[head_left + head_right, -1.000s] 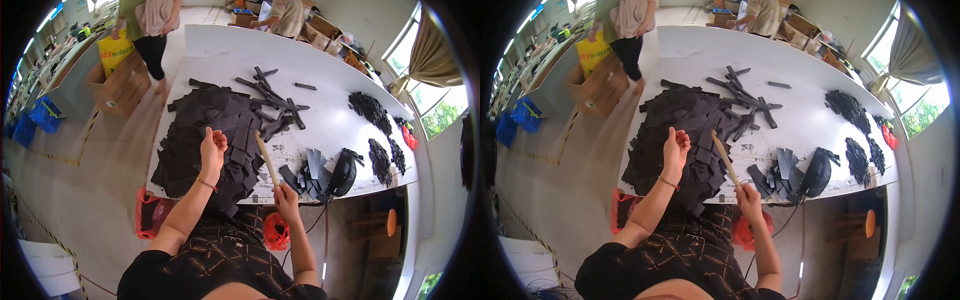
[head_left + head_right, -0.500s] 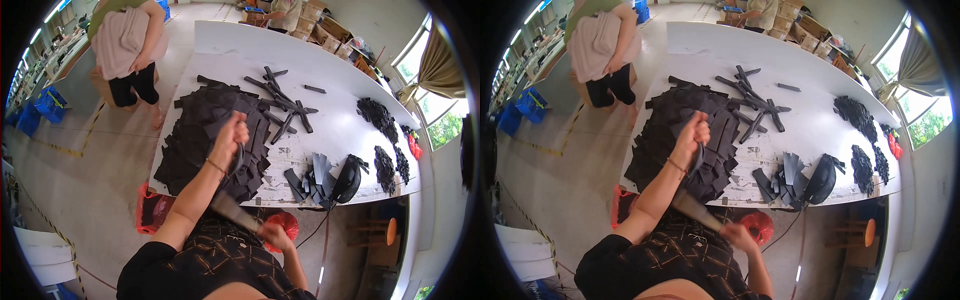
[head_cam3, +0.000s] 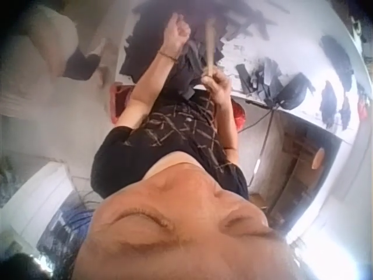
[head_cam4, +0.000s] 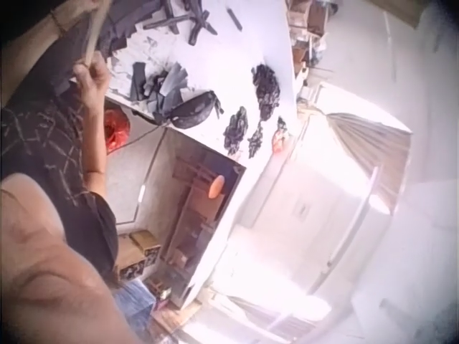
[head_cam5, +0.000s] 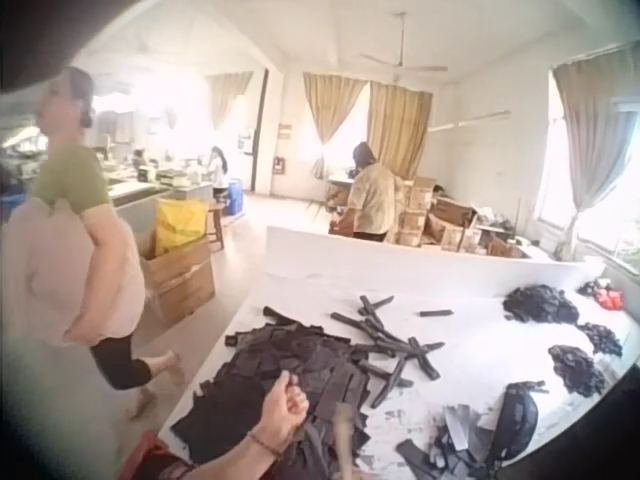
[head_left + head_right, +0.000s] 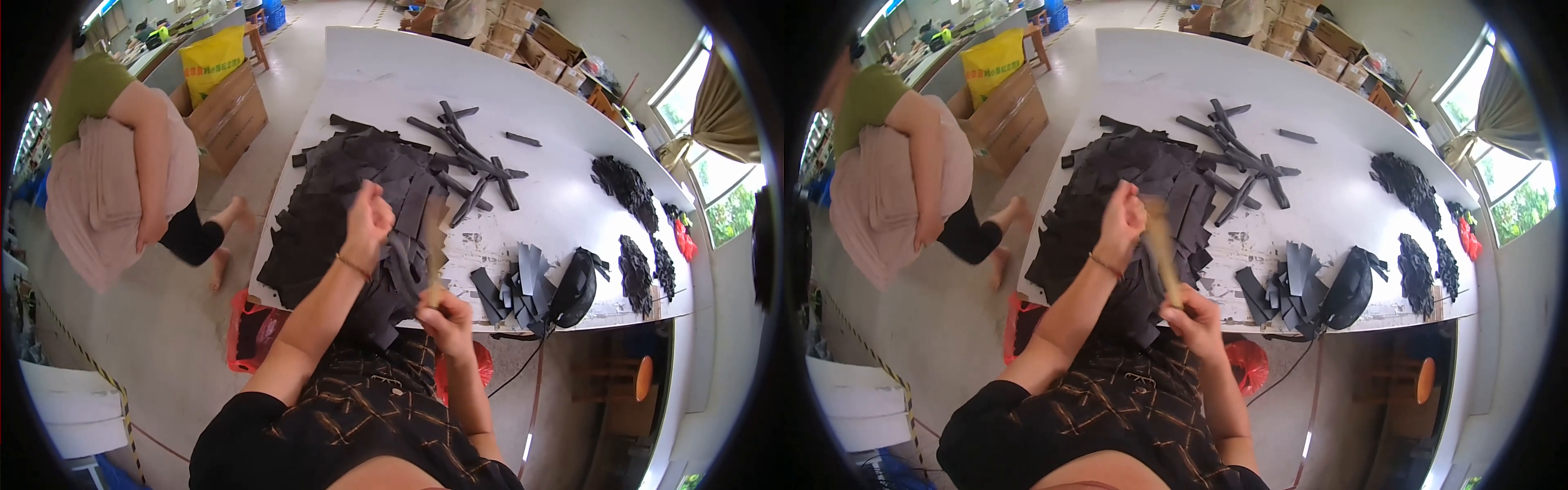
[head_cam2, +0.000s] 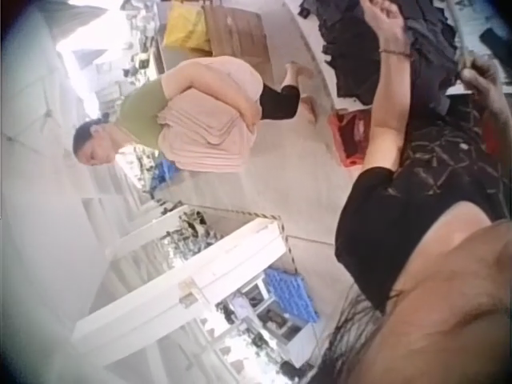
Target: The recorder uses a wooden stick to tap and bond or shape black foam/rubber components on a workbench.
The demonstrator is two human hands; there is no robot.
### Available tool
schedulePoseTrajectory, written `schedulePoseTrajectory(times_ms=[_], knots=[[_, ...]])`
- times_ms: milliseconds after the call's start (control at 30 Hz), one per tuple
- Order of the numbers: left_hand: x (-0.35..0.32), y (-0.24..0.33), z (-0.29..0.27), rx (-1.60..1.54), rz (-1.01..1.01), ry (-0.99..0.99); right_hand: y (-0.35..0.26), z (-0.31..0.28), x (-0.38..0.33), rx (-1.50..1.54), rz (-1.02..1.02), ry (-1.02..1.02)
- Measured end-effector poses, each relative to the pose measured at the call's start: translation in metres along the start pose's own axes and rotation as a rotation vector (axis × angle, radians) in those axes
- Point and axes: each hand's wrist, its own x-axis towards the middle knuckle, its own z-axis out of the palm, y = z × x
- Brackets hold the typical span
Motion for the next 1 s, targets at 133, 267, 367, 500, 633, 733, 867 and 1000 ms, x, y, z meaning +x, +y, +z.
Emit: schedulePoseTrajectory(times_ms=[133, 267, 367, 500, 633, 733, 867, 1000], knots=[[-0.022, 0.018, 0.019, 0.188, 0.241, -0.358, -0.022, -0.015, 0.005, 0.209, -0.069, 0.259], [-0.072, -0.053, 0.012, 0.736, 0.044, -0.755, -0.026, -0.023, 0.039, 0.058, -0.129, 0.435], [-0.093, -0.067, -0.002, 1.014, -0.305, -0.731, -0.024, -0.026, 0.05, -0.341, -0.264, 0.678], [-0.117, -0.067, -0.008, 0.719, -0.482, -0.734, -0.03, -0.033, 0.073, -0.37, -0.34, 0.775], [-0.119, -0.047, -0.02, 0.899, -0.275, -0.544, -0.084, -0.064, 0.144, -0.059, -0.48, 0.893], [-0.106, -0.013, -0.039, 0.916, -0.046, -0.411, -0.133, -0.094, 0.192, -0.266, -0.586, 0.722], [-0.105, 0.018, -0.052, 1.178, 0.227, -0.411, -0.098, -0.103, 0.18, -0.448, -0.231, 0.469], [-0.133, 0.0, -0.062, 1.658, 0.585, -0.731, -0.017, -0.096, 0.11, -0.652, 0.03, 0.375]])
